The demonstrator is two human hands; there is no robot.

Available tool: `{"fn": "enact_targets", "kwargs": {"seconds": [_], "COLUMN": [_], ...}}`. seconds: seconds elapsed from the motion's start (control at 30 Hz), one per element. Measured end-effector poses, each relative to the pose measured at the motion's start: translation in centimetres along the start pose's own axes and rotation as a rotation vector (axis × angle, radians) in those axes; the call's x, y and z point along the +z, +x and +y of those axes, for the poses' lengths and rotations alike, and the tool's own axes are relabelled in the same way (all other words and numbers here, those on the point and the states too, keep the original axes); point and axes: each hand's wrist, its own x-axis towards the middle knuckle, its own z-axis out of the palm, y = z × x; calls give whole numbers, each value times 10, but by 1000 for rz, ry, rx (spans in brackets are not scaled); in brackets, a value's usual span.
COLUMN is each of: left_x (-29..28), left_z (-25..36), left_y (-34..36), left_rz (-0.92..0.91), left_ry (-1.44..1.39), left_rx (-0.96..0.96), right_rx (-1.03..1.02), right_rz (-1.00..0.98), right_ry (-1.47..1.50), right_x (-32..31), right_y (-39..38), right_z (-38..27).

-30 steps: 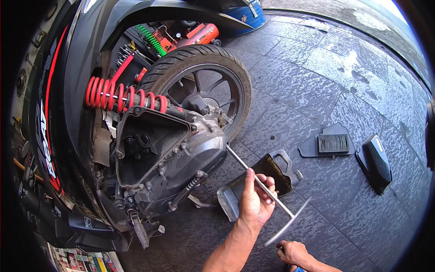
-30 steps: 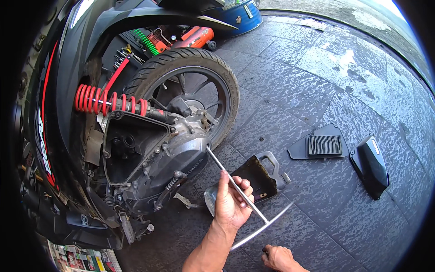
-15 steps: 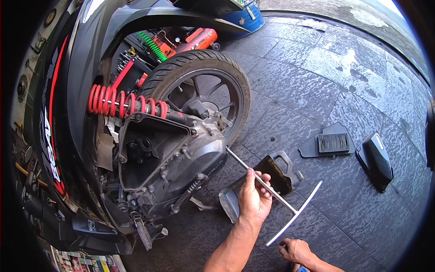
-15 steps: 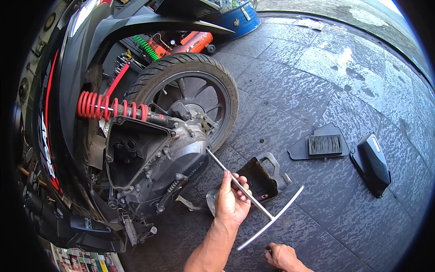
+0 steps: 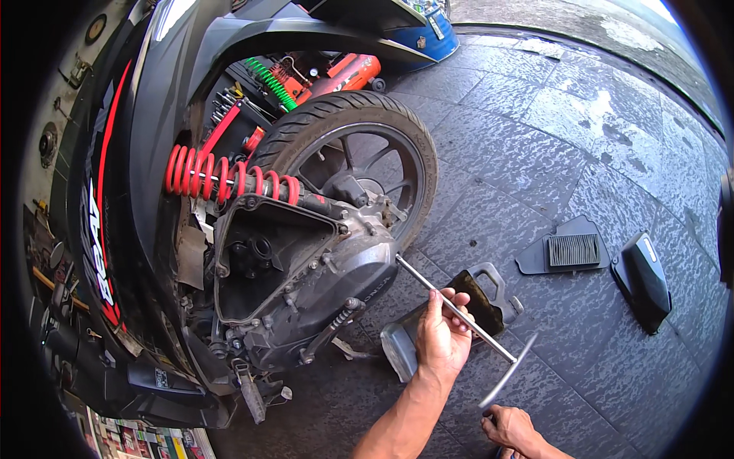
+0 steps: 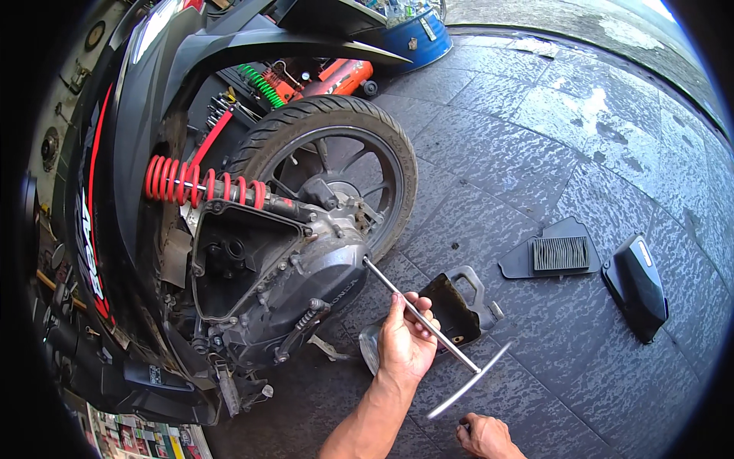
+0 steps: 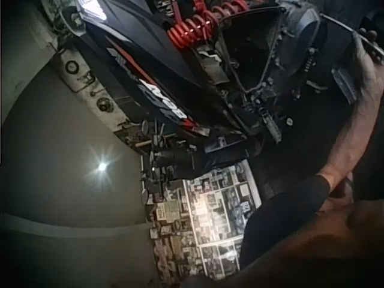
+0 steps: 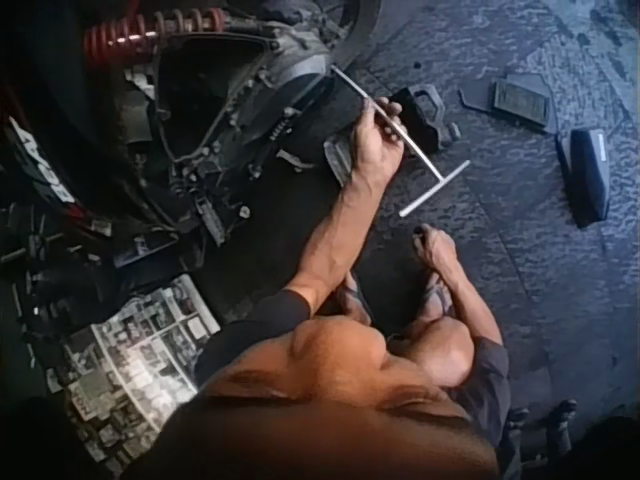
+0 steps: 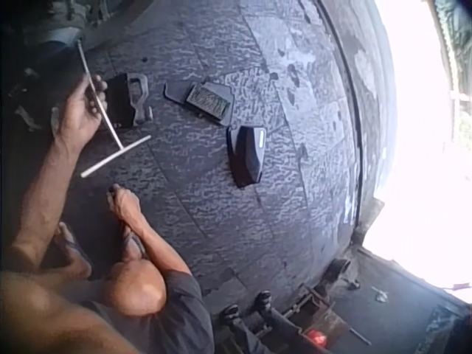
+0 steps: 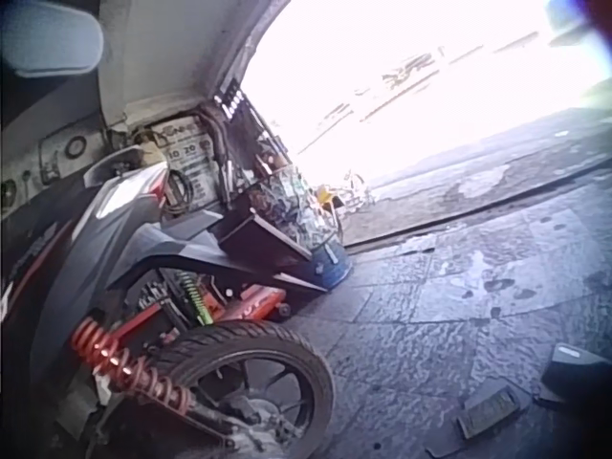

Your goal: The person removes screws from a black plastic cover on a motorcycle using a screwdriver and then uses a T-handle wrench to loosen bolts on the same component before pulling the cover away from the housing.

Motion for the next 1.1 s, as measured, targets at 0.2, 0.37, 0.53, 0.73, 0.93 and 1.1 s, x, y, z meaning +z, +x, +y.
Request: {"fn": "enact_targets", "kwargs": {"seconds": [0.2,0.37,0.53,0.73,0.93,1.1], "left_x": [10,0,6,17,32,42], "left_z": [6,1,2,-17,-9,12], "left_y": [1,13,13,-5,-12,1], "left_rz": [-26,42,93,99,-24,-13], "left_ry": [-88,-51,-91,159,142,89], "left_rx": [-62,35,25,32,109,74], "right_rx": [28,38,33,36,-8,-272], "right_rz": [2,-7,2,88,356,506], "right_ry": [18,2,12,48,416,433], "right_x": [-1,-6,-6,-13,-24,-75], "right_y": [-1,-1,1,1,8,3], "right_z": [1,-2,3,2,2,-34]}}
